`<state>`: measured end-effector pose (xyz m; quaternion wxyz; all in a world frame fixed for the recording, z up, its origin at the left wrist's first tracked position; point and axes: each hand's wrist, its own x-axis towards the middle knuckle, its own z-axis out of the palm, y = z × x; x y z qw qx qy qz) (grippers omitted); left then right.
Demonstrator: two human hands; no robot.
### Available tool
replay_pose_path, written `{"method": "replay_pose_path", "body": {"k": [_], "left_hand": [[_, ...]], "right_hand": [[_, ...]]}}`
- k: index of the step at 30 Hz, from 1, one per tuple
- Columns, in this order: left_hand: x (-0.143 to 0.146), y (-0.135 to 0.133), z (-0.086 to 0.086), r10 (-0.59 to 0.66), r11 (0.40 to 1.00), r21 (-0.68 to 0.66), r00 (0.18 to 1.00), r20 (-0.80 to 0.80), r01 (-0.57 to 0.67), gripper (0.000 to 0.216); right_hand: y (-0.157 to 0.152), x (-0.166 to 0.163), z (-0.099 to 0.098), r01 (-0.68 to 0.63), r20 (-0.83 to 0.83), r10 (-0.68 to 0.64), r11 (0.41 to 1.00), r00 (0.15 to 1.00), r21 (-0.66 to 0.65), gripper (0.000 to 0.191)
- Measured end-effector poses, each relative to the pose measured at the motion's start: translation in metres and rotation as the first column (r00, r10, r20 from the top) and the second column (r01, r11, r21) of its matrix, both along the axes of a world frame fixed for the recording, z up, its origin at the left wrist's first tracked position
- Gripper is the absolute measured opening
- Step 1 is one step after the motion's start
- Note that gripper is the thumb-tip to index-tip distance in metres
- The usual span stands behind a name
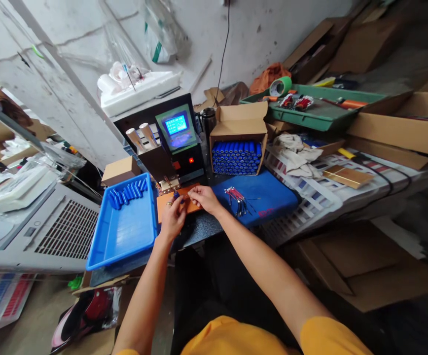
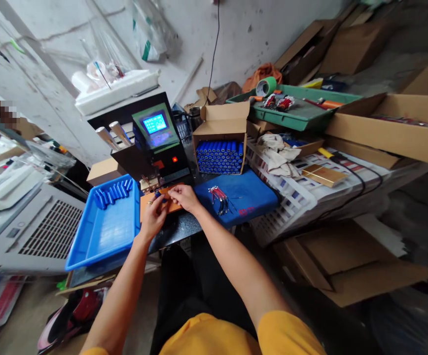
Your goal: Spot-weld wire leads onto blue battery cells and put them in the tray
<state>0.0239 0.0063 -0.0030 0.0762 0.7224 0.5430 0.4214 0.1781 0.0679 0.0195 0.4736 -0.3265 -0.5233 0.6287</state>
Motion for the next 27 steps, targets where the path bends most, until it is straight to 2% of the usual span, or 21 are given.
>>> {"method": "replay_pose_path", "body": {"k": [3, 10, 16, 23, 27], "left_hand": [[0.001, 0.002, -0.003, 0.024, 1.0, -0.015, 0.999, 0.036, -0.023, 0.041], [0.001, -0.002, 0.004, -0.015, 0.995, -0.092, 0.99, 0.139, 0.028, 0.042], [-0.001, -0.003, 0.006, 0.088, 0.988, -0.15, 0.96, 0.266, -0.049, 0.034], [-0.004, 0.014, 0.009, 0.165, 0.98, -0.132, 0.979, 0.123, -0.149, 0.029], [-0.003, 0.019, 0.008, 0.157, 0.977, -0.17, 0.973, 0.168, -0.128, 0.019]], "right_hand": [[-0.001, 0.001, 0.001, 0.019, -0.006, -0.019, 1.0, 1.0, -0.015, 0.026], [0.0, 0.0, 0.001, 0.05, -0.01, -0.05, 0.999, 0.999, -0.009, 0.028], [-0.001, -0.001, 0.001, 0.063, 0.012, -0.063, 0.998, 0.998, 0.001, 0.03], [-0.001, -0.004, -0.001, 0.08, 0.038, -0.081, 0.996, 0.996, 0.045, 0.029], [-0.001, -0.005, -0.001, 0.097, 0.046, -0.099, 0.994, 0.994, 0.056, 0.03]]}}
